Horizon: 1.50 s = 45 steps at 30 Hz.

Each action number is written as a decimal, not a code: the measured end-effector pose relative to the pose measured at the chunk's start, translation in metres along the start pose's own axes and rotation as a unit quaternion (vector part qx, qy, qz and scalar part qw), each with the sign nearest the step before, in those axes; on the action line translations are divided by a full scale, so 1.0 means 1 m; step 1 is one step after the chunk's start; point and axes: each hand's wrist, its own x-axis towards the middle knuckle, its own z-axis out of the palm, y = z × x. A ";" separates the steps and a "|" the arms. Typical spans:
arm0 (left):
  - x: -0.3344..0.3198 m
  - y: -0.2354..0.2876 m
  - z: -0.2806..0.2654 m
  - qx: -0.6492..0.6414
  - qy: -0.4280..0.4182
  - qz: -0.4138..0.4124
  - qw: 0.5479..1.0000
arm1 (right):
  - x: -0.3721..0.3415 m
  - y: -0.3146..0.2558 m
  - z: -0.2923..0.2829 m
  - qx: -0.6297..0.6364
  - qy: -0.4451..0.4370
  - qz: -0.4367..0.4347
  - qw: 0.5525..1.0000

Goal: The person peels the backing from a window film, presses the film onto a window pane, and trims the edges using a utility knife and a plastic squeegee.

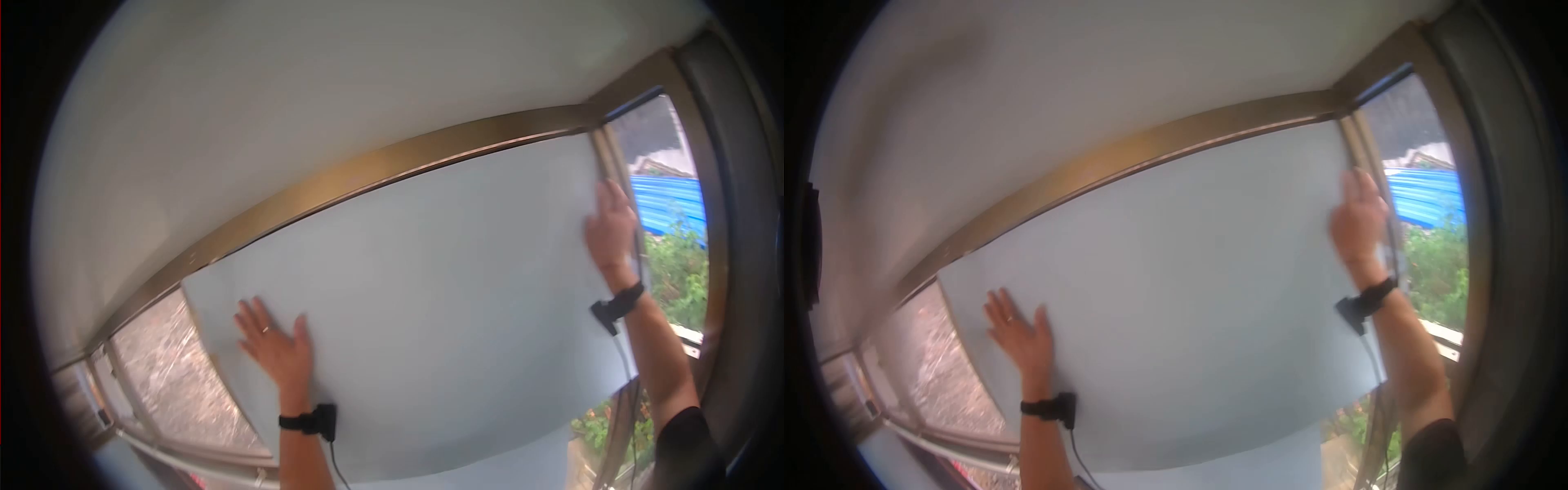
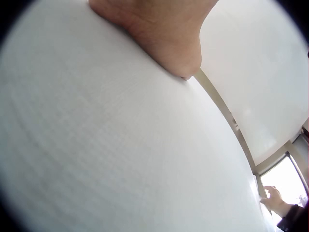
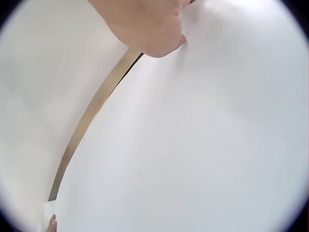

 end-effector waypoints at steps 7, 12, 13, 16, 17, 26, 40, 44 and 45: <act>-0.002 -0.011 0.014 0.013 0.046 0.037 0.998 | 0.000 -0.071 -0.003 0.117 -0.147 -0.003 0.982; -0.001 -0.009 0.015 0.037 0.056 0.031 0.997 | -0.001 -0.067 0.015 0.146 -0.169 0.013 0.975; -0.002 -0.009 0.015 0.036 0.055 0.034 0.997 | -0.002 -0.066 0.015 0.144 -0.170 0.017 0.975; -0.001 -0.011 0.017 0.049 0.054 0.030 0.997 | -0.001 -0.067 0.015 0.157 -0.173 0.022 0.972; -0.002 -0.011 0.016 0.049 0.053 0.031 0.997 | -0.001 -0.067 0.015 0.163 -0.168 0.020 0.972; -0.001 -0.012 0.018 0.059 0.058 0.030 0.996 | 0.015 -0.061 0.011 0.188 -0.167 0.006 0.968; 0.000 -0.019 0.019 0.058 0.054 0.026 0.997 | 0.015 -0.064 0.009 0.177 -0.157 0.007 0.972; -0.003 -0.021 0.025 0.027 0.044 0.041 0.998 | 0.011 -0.061 0.020 0.173 -0.119 -0.002 0.978; -0.004 -0.027 0.025 0.010 0.051 0.052 0.997 | 0.010 -0.060 0.023 0.162 -0.117 -0.006 0.980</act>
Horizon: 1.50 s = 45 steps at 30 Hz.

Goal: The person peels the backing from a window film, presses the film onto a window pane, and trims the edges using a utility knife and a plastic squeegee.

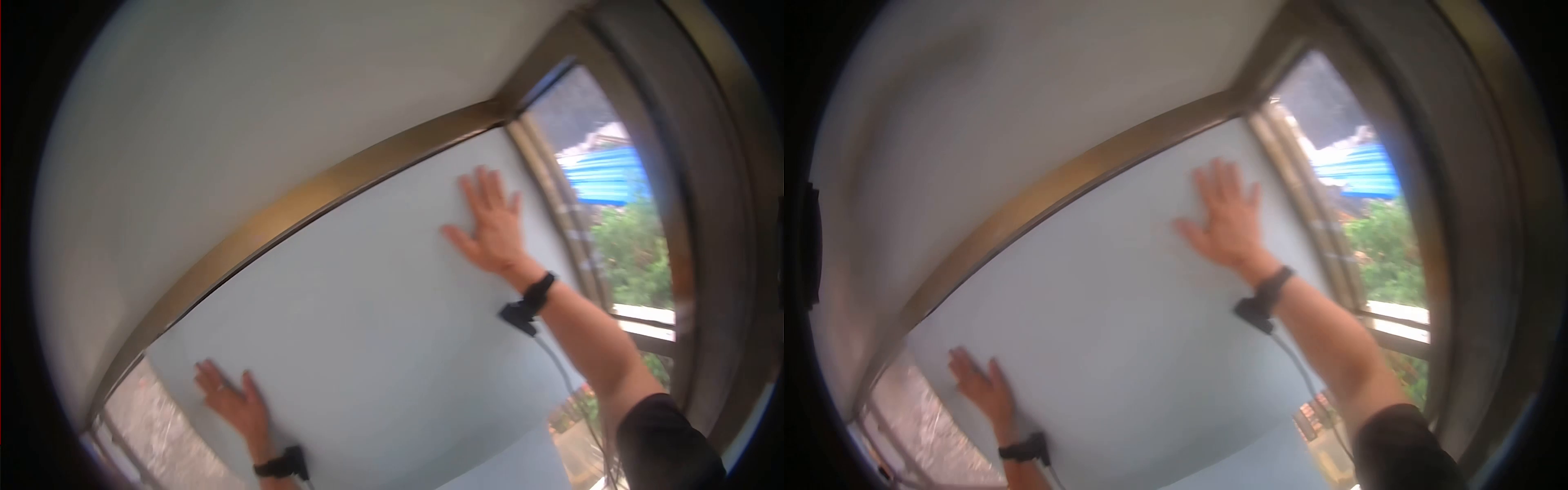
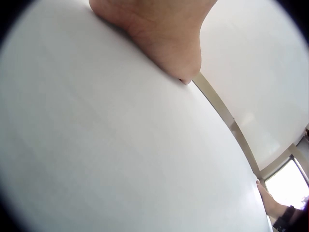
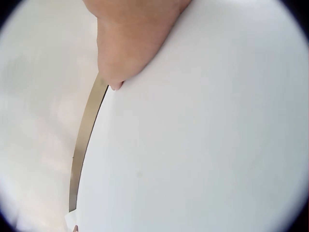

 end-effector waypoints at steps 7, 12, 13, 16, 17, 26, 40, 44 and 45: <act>0.009 0.023 -0.004 -0.029 0.012 -0.038 0.999 | 0.004 0.013 0.019 -0.047 0.003 -0.008 0.999; 0.040 0.030 -0.022 -0.060 0.022 -0.035 0.997 | 0.005 0.029 0.024 -0.090 0.015 -0.008 0.996; 0.039 0.032 -0.022 -0.057 0.038 -0.015 0.998 | 0.002 0.037 0.021 -0.089 0.014 -0.009 0.996; 0.041 0.016 -0.008 -0.028 0.056 0.006 0.998 | 0.007 0.029 0.028 -0.096 0.015 -0.009 0.995; 0.039 0.017 -0.006 -0.004 0.057 0.012 0.998 | 0.005 0.032 0.026 -0.097 0.015 -0.007 0.995; 0.054 0.018 0.001 -0.100 0.080 -0.007 0.992 | 0.012 0.031 0.035 -0.097 0.023 -0.022 0.995; 0.059 0.040 -0.023 0.035 -0.047 -0.058 0.997 | 0.010 0.034 0.039 -0.116 0.024 -0.013 0.993; 0.061 0.040 -0.026 0.036 -0.059 -0.086 0.994 | 0.010 0.021 0.032 -0.076 0.011 -0.013 0.997; 0.062 0.035 -0.020 0.031 -0.047 -0.084 0.995 | 0.009 0.018 0.027 -0.055 0.008 -0.012 0.998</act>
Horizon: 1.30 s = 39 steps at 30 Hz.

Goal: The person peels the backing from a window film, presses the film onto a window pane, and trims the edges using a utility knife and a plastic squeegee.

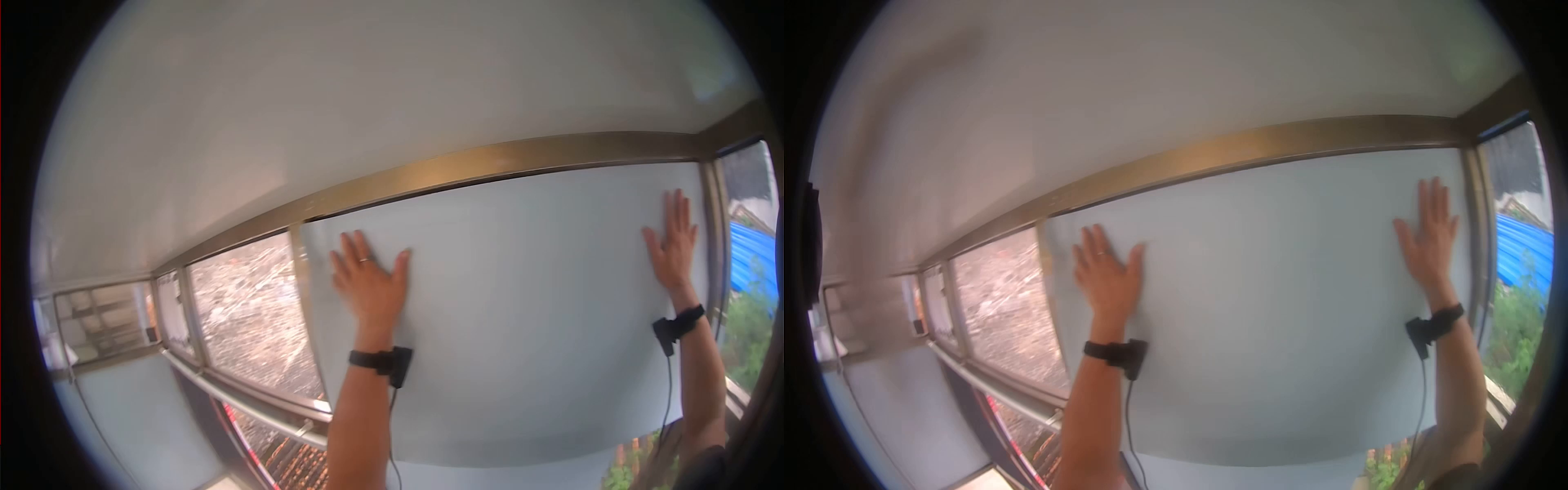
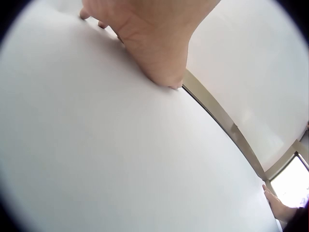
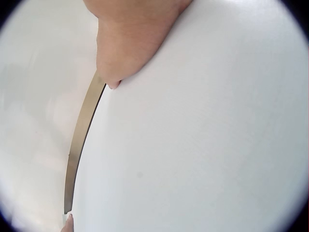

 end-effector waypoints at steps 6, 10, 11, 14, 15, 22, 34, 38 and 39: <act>0.005 0.001 0.018 -0.048 0.071 0.056 0.995 | 0.003 -0.007 -0.012 0.029 -0.030 0.012 0.999; 0.004 0.004 0.023 -0.045 0.066 0.057 0.995 | 0.005 -0.013 -0.015 0.049 -0.039 0.043 0.997; 0.004 0.009 0.016 -0.057 0.061 0.051 0.995 | 0.005 -0.016 -0.015 0.046 -0.035 0.053 0.997; 0.005 0.008 0.004 0.009 0.003 0.051 0.999 | 0.012 -0.033 -0.038 0.039 -0.082 0.071 0.993; 0.005 0.006 0.008 -0.001 0.002 0.057 0.998 | 0.013 -0.037 -0.041 0.039 -0.097 0.074 0.992; 0.004 0.000 0.011 0.011 0.012 0.054 0.998 | 0.011 -0.033 -0.039 0.058 -0.083 0.074 0.992; -0.006 0.051 -0.013 -0.026 -0.030 0.007 0.999 | 0.018 -0.051 -0.026 0.012 -0.007 0.033 0.999; -0.014 0.065 -0.019 -0.018 -0.029 0.007 0.999 | 0.014 -0.052 -0.030 0.089 -0.018 -0.090 0.992; -0.016 0.066 -0.020 -0.022 -0.028 0.009 0.999 | 0.012 -0.054 -0.037 0.093 -0.019 -0.116 0.989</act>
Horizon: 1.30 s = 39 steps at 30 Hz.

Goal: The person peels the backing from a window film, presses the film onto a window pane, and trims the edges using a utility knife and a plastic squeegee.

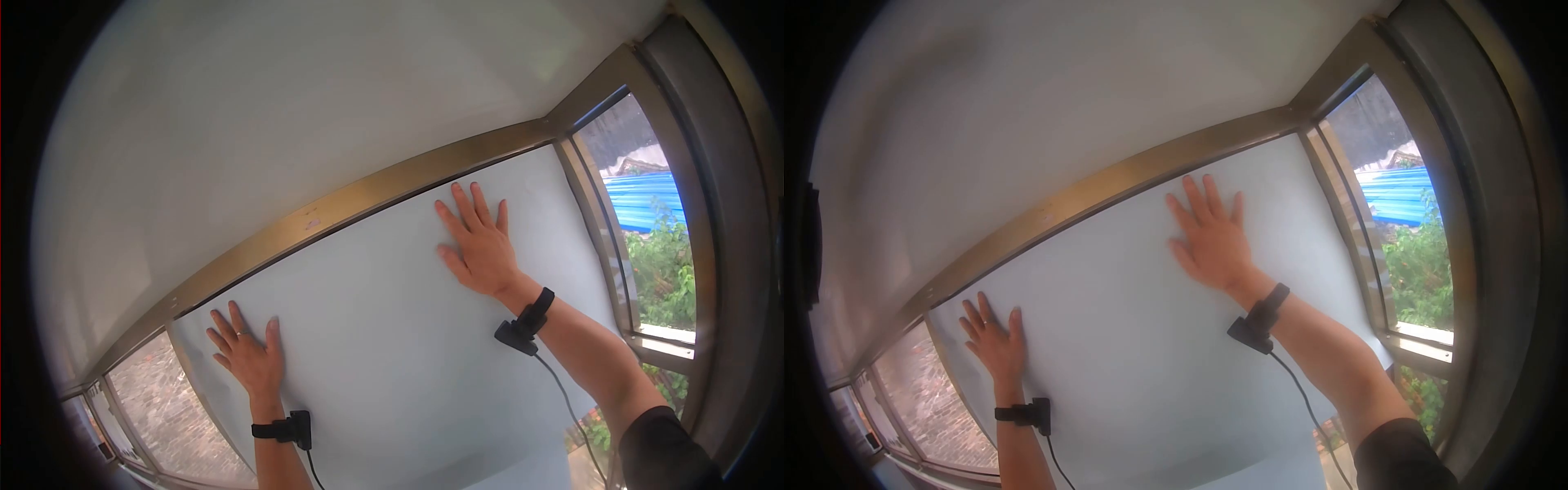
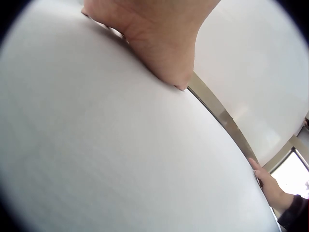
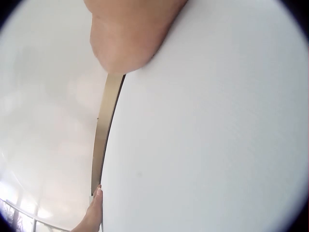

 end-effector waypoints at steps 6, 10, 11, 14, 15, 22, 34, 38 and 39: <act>-0.007 0.000 0.002 0.008 0.012 0.005 1.000 | -0.001 -0.005 -0.007 0.010 -0.002 -0.020 1.000; -0.007 -0.003 0.004 0.021 0.017 0.001 1.000 | 0.000 -0.007 -0.008 0.015 -0.011 -0.002 1.000; -0.007 -0.003 0.004 0.018 0.016 0.002 1.000 | 0.001 -0.008 -0.007 0.012 -0.011 -0.002 1.000; -0.010 -0.002 0.002 0.007 0.020 0.006 1.000 | 0.001 -0.005 -0.007 0.017 -0.017 0.022 0.999; -0.010 -0.002 0.003 0.015 0.021 0.004 1.000 | 0.001 -0.003 -0.007 0.015 -0.014 0.029 0.999; -0.005 -0.047 0.028 0.027 0.040 0.009 0.999 | -0.006 0.014 0.001 -0.011 -0.012 0.047 0.999; -0.004 -0.091 0.056 0.045 0.057 0.019 0.997 | -0.018 0.060 0.010 -0.043 0.002 0.113 0.993; -0.006 -0.092 0.055 0.044 0.047 0.015 0.998 | -0.018 0.080 0.024 -0.066 0.045 0.139 0.987; -0.008 -0.094 0.056 0.044 0.048 0.015 0.998 | -0.020 0.084 0.023 -0.066 0.048 0.153 0.985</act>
